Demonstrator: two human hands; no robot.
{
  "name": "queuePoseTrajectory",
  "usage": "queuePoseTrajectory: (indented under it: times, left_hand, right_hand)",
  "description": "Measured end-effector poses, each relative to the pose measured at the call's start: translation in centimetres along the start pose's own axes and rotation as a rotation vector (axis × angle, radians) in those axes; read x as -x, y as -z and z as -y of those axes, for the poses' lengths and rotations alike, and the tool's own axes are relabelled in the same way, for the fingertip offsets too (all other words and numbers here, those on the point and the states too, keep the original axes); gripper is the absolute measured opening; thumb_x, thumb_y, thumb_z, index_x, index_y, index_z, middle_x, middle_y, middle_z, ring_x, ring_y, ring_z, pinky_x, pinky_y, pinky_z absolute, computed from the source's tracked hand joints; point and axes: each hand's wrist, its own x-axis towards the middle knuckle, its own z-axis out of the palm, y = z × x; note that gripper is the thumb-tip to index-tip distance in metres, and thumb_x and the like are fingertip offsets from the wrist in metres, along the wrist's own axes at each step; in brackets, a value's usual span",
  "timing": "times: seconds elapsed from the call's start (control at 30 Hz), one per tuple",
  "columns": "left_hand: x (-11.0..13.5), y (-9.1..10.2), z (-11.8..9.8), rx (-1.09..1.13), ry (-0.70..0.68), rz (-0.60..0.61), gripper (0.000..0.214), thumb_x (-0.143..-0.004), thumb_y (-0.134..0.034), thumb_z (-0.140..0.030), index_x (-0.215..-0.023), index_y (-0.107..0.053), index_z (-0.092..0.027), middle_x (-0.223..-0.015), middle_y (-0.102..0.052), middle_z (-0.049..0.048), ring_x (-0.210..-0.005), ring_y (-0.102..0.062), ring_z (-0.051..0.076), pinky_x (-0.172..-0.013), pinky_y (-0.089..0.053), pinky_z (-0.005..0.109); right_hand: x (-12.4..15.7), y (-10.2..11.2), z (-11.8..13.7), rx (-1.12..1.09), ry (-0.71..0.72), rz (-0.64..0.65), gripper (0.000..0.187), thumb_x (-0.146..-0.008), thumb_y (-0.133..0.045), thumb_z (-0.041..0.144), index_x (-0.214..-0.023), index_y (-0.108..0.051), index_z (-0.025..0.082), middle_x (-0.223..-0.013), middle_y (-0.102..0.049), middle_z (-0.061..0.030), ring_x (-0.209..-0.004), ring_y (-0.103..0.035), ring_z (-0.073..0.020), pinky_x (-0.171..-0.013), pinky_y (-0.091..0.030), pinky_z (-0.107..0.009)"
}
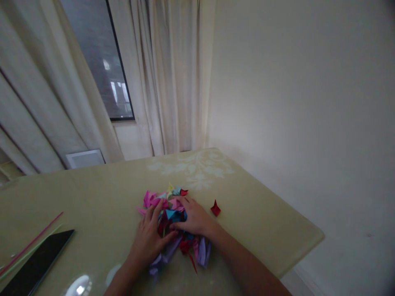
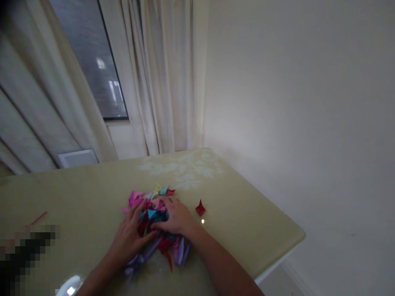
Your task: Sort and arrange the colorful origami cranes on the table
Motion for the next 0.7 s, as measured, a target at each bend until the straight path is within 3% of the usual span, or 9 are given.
queuePoseTrajectory:
  times: [0.1, 0.27, 0.4, 0.47, 0.6, 0.7]
  left_hand:
    - [-0.9, -0.5, 0.5, 0.035, -0.025, 0.002, 0.095, -0.078, -0.08, -0.044, -0.163, -0.041, -0.029, -0.151, -0.057, 0.0174, -0.134, -0.062, 0.043, -0.106, -0.055, 0.063]
    - [-1.6, 0.0, 1.3, 0.137, -0.011, -0.086, 0.065, -0.088, -0.068, -0.038, -0.15, -0.055, -0.024, -0.144, -0.065, 0.0142, -0.131, -0.065, 0.035, -0.106, -0.058, 0.052]
    - [-1.6, 1.7, 0.8, 0.16, 0.054, -0.262, 0.051, -0.094, -0.065, -0.049, -0.138, -0.063, -0.023, -0.134, -0.071, 0.0131, -0.123, -0.069, 0.033, -0.106, -0.057, 0.05]
    - [-1.5, 2.4, 0.5, 0.168, 0.107, -0.312, 0.053, -0.096, -0.064, -0.056, -0.137, -0.064, -0.023, -0.133, -0.072, 0.0129, -0.123, -0.069, 0.032, -0.106, -0.057, 0.048]
    - [-1.2, 3.5, 0.5, 0.229, 0.215, -0.269, 0.062, -0.099, -0.053, -0.067, -0.139, -0.061, -0.021, -0.124, -0.076, 0.0118, -0.107, -0.075, 0.03, -0.09, -0.062, 0.042]
    - [-1.0, 4.2, 0.9, 0.27, 0.17, -0.205, 0.059, -0.103, -0.045, -0.066, -0.137, -0.063, -0.021, -0.12, -0.076, 0.0108, -0.105, -0.074, 0.029, -0.088, -0.062, 0.04]
  right_hand:
    - [-0.3, -0.8, -0.1, -0.044, 0.034, -0.018, 0.086, -0.077, -0.091, 0.039, -0.153, -0.053, 0.026, -0.148, -0.06, -0.0131, -0.132, -0.062, -0.0329, -0.112, -0.05, -0.045]
    - [-0.8, -0.8, -0.6, -0.085, 0.012, -0.13, 0.063, -0.082, -0.08, 0.018, -0.142, -0.06, 0.021, -0.134, -0.066, -0.0118, -0.121, -0.067, -0.0287, -0.106, -0.053, -0.041]
    - [-0.6, 0.3, -0.7, -0.18, 0.029, -0.33, 0.041, -0.093, -0.077, 0.03, -0.13, -0.064, 0.022, -0.126, -0.068, -0.01, -0.118, -0.066, -0.0266, -0.107, -0.053, -0.041]
    - [-0.4, 0.7, -0.9, -0.255, 0.048, -0.421, 0.042, -0.098, -0.072, 0.038, -0.136, -0.061, 0.022, -0.129, -0.066, -0.0106, -0.121, -0.065, -0.0261, -0.11, -0.051, -0.041]
    - [-0.1, 0.9, -1.7, -0.375, 0.036, -0.47, 0.06, -0.105, -0.061, 0.047, -0.156, -0.043, 0.022, -0.15, -0.057, -0.0155, -0.137, -0.059, -0.0262, -0.119, -0.046, -0.044]
    - [0.0, 1.5, -1.9, -0.398, 0.011, -0.461, 0.059, -0.106, -0.056, 0.053, -0.156, -0.045, 0.024, -0.156, -0.055, -0.0149, -0.137, -0.059, -0.0271, -0.117, -0.047, -0.046]
